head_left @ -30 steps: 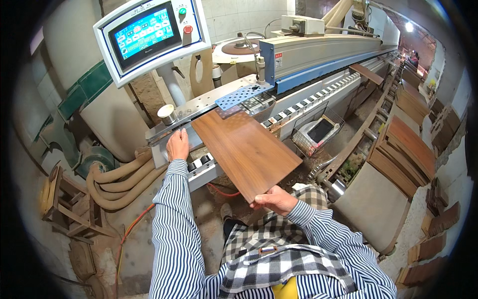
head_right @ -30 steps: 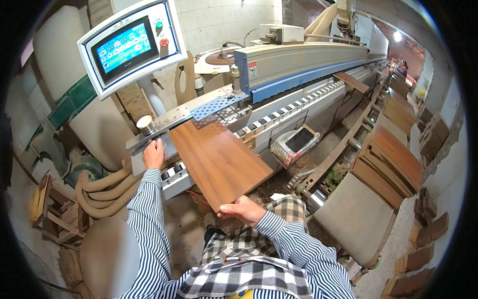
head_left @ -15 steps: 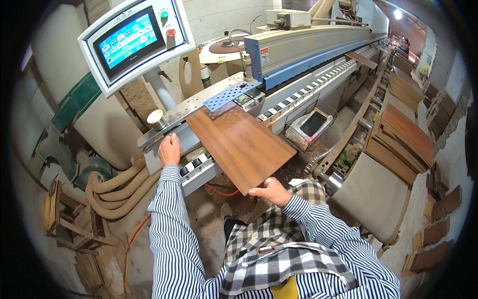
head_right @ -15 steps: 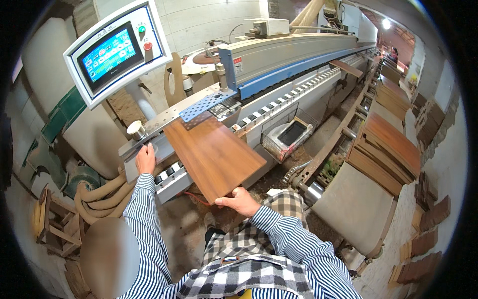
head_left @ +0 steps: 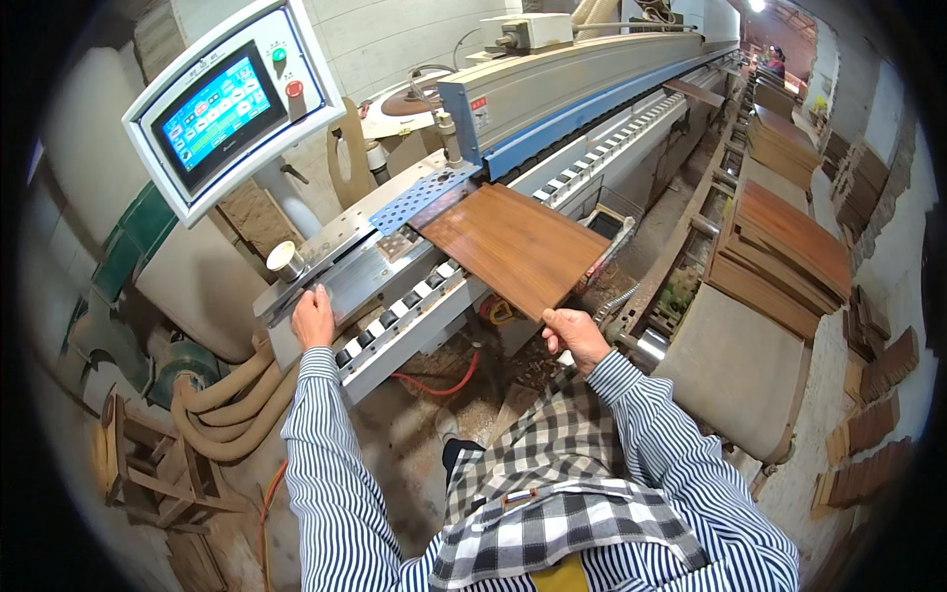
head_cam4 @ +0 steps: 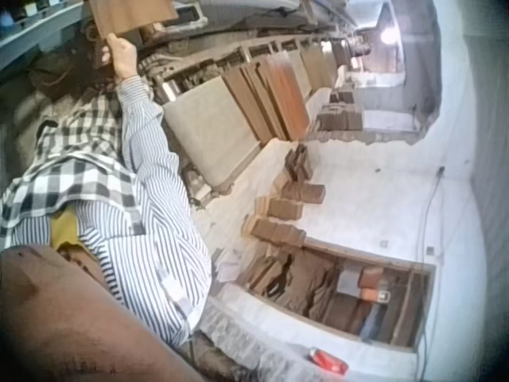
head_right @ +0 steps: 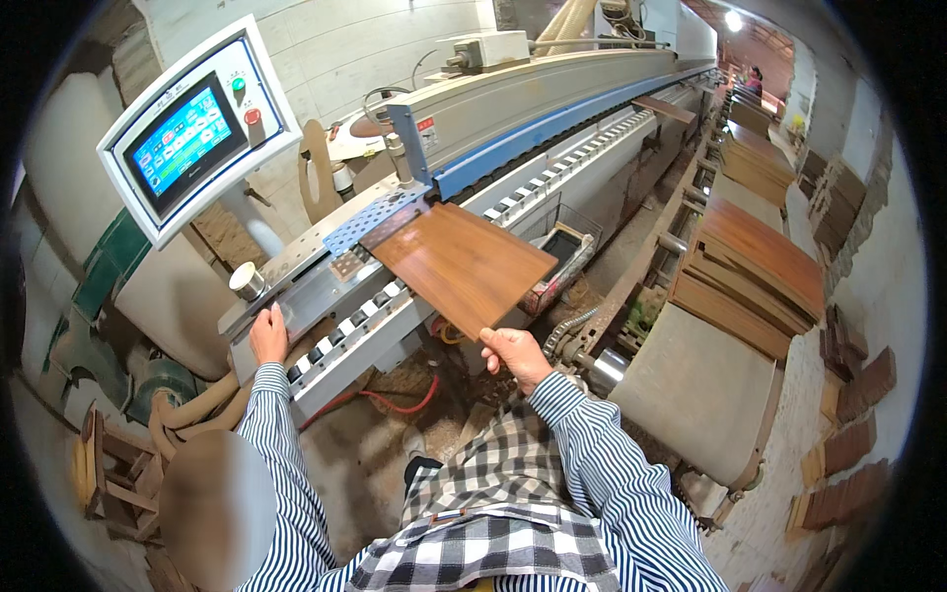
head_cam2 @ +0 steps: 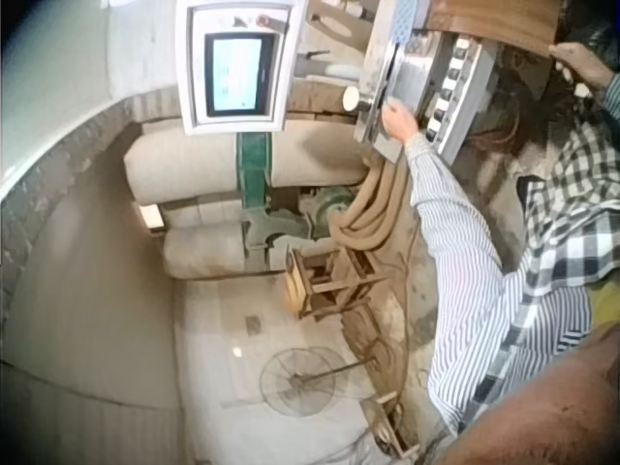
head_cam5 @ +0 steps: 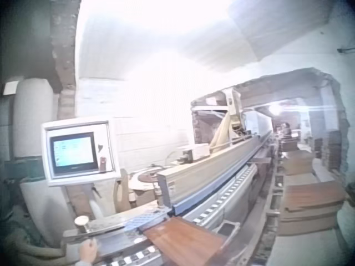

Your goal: The person repeatedly feeds rectangular wooden boards through a CNC woodworking machine, guiding each piece with both hands and stacking the processed boards on a nearby table. The person handles the boards one at a time, flipping them as needed, and maintains a steady workflow throughout the clip.

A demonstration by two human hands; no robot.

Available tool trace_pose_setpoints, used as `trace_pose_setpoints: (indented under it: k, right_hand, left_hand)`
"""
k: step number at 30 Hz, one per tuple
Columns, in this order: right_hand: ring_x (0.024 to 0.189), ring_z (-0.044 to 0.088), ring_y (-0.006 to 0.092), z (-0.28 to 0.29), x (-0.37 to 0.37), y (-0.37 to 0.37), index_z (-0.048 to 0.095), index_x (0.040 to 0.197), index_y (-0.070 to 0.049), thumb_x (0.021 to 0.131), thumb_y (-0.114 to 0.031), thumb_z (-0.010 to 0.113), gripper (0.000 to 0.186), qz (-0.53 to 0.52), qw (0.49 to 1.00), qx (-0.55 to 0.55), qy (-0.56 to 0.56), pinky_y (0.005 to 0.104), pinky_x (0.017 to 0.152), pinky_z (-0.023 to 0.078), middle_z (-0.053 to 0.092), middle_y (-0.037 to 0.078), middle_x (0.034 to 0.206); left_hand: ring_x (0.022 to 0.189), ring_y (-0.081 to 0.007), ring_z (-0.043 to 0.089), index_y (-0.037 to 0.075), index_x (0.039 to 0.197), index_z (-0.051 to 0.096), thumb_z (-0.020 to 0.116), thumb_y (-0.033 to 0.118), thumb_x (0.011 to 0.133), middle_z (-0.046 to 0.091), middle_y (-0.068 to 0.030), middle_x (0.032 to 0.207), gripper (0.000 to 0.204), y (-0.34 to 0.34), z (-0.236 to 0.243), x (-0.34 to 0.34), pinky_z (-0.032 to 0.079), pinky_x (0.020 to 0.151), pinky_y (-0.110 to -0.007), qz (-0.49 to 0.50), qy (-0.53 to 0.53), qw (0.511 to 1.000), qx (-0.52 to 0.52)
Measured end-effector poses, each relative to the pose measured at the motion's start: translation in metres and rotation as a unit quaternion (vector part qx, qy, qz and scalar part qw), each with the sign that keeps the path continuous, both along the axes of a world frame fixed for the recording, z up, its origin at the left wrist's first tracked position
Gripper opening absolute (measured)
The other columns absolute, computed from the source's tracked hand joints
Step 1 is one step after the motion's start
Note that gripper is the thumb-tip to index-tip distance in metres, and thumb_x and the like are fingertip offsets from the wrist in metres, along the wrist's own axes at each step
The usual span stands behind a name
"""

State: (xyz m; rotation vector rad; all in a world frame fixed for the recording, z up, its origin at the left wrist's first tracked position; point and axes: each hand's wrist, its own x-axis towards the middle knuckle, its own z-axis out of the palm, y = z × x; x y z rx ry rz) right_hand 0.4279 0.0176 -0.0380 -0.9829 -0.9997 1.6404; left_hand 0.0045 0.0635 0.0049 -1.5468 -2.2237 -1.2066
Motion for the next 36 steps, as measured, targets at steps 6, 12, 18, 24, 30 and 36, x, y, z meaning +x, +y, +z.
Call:
trace_pose_setpoints:
  k: [6,12,18,24,30,36]
  right_hand:
    - [0.041,0.047,0.0084,0.002,0.025,0.024,0.056,0.066,-0.005,0.083,-0.039,0.06,0.038,-0.073,0.996,-0.004,-0.047,0.0215,0.04,0.037,0.051,0.001,0.05]
    - [0.053,0.056,0.0108,-0.001,0.093,0.033,0.058,0.077,-0.003,0.085,-0.041,0.056,0.039,-0.134,0.989,-0.022,0.053,0.021,0.05,0.046,0.058,0.003,0.06]
    - [0.057,0.057,0.0097,-0.073,0.264,-0.04,0.061,0.089,-0.005,0.086,-0.025,0.055,0.021,-0.286,0.955,-0.069,-0.03,0.0221,0.052,0.048,0.061,0.006,0.07]
    - [0.054,0.054,0.0085,-0.122,0.464,-0.152,0.06,0.093,-0.004,0.086,-0.021,0.053,0.02,-0.591,0.796,-0.072,-0.111,0.0212,0.05,0.046,0.06,0.006,0.068]
    - [0.065,0.054,0.0066,-0.15,0.597,-0.141,0.056,0.104,-0.004,0.089,-0.018,0.047,0.023,-0.682,0.728,-0.045,-0.049,0.0217,0.056,0.046,0.061,0.004,0.084]
    - [0.097,0.052,0.0227,-0.196,0.74,-0.113,0.05,0.115,-0.005,0.09,-0.03,0.044,0.036,-0.617,0.776,0.022,0.125,0.0369,0.085,0.044,0.055,0.007,0.11]
  left_hand:
    - [0.059,-0.0318,0.053,0.001,0.066,0.05,0.046,0.039,0.088,0.054,-0.0176,0.06,0.044,0.008,-0.007,-0.019,0.04,0.058,-0.042,-0.036,-0.03,0.997,-0.057]
    - [0.049,-0.0244,0.038,0.002,0.059,0.041,0.05,0.019,0.087,0.038,-0.0118,0.055,0.034,-0.027,0.028,0.157,0.031,0.049,-0.038,-0.306,0.04,0.951,-0.013]
    - [0.054,-0.0277,0.045,0.0,0.061,0.045,0.055,0.015,0.083,0.044,-0.0131,0.059,0.029,-0.043,-0.015,0.338,0.036,0.052,-0.037,-0.607,-0.017,0.773,-0.186]
    - [0.066,-0.0076,0.047,0.002,0.083,0.052,0.045,0.025,0.093,0.055,-0.0007,0.075,0.026,0.0,-0.087,0.446,0.041,0.062,-0.023,-0.592,-0.28,0.638,-0.405]
    - [0.086,-0.0106,0.054,0.008,0.11,0.049,0.048,0.028,0.092,0.056,-0.0016,0.103,0.027,0.048,-0.129,0.546,0.044,0.075,-0.026,-0.501,-0.372,0.617,-0.48]
    - [0.128,-0.0313,0.026,0.003,0.138,0.013,0.06,0.021,0.082,0.021,-0.0214,0.139,0.076,0.064,-0.143,0.642,0.024,0.105,-0.038,-0.637,-0.17,0.649,-0.38]
